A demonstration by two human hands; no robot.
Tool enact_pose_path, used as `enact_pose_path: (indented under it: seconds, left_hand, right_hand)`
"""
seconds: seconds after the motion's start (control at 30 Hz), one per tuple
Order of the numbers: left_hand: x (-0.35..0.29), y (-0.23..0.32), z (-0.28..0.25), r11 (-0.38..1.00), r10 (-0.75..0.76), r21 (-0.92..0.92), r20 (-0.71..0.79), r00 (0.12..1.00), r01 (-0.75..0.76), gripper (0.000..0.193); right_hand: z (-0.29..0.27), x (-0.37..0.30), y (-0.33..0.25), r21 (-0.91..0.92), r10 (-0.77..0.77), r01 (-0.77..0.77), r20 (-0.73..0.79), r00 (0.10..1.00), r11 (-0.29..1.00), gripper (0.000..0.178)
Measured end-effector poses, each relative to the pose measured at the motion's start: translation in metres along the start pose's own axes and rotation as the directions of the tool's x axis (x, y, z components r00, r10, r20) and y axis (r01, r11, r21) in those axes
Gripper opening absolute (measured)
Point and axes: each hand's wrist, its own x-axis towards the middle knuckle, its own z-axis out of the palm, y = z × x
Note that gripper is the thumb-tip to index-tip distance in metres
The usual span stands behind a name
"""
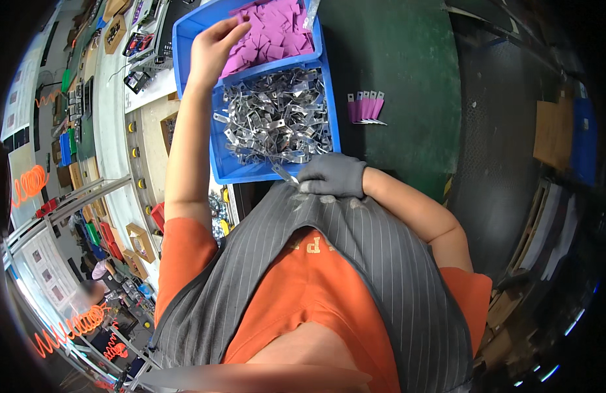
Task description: The recorder is assembling small metal brackets with pink clips and placing them in a row on the workbench.
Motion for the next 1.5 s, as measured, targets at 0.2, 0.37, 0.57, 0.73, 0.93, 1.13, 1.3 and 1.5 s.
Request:
enact_pose_path:
  seconds: [0.2, 0.37, 0.57, 0.73, 0.93, 1.13, 1.3, 1.5]
  left_hand:
    - [-0.114, 0.005, -0.009, 0.727, -0.372, -0.511, 0.269, 0.889, 0.459, 0.024]
    - [-0.165, 0.006, -0.010, 0.653, -0.417, -0.547, 0.319, 0.851, 0.525, 0.019]
    - [-0.184, 0.010, -0.008, 0.905, -0.187, -0.389, 0.000, 0.982, 0.173, 0.011]
    - [-0.181, 0.031, 0.000, 0.890, -0.208, -0.392, 0.104, 0.973, 0.232, 0.013]
    - [-0.178, 0.048, 0.003, 0.980, -0.094, -0.165, 0.131, 0.987, 0.115, 0.018]
    - [-0.170, 0.056, 0.006, 0.937, 0.340, -0.029, 0.298, 0.892, -0.348, 0.025]
    - [-0.165, 0.060, 0.020, 0.884, 0.417, 0.007, 0.442, 0.794, -0.468, 0.024]
    - [-0.174, 0.028, 0.024, 0.985, 0.115, 0.102, 0.207, 0.971, -0.139, 0.035]
  right_hand:
    - [-0.012, -0.005, 0.004, -0.094, -0.071, 0.088, 0.170, 0.983, 0.992, 0.033]
    - [-0.012, 0.006, -0.003, -0.139, -0.046, 0.075, 0.199, 0.979, 0.987, 0.027]
    - [-0.037, -0.021, -0.032, -0.116, -0.223, 0.198, -0.262, 0.939, 0.973, 0.022]
    - [-0.061, -0.045, -0.080, -0.410, -0.341, 0.187, -0.343, 0.875, 0.893, 0.021]
    - [-0.060, -0.051, -0.096, -0.606, -0.302, 0.074, -0.283, 0.910, 0.792, 0.020]
    - [-0.061, -0.054, -0.086, -0.603, -0.255, 0.100, -0.177, 0.951, 0.791, 0.020]
    - [-0.046, -0.036, -0.041, -0.392, -0.123, -0.023, -0.341, 0.932, 0.920, 0.025]
    - [-0.046, -0.081, 0.062, -0.259, -0.087, -0.429, -0.921, 0.380, 0.865, 0.015]
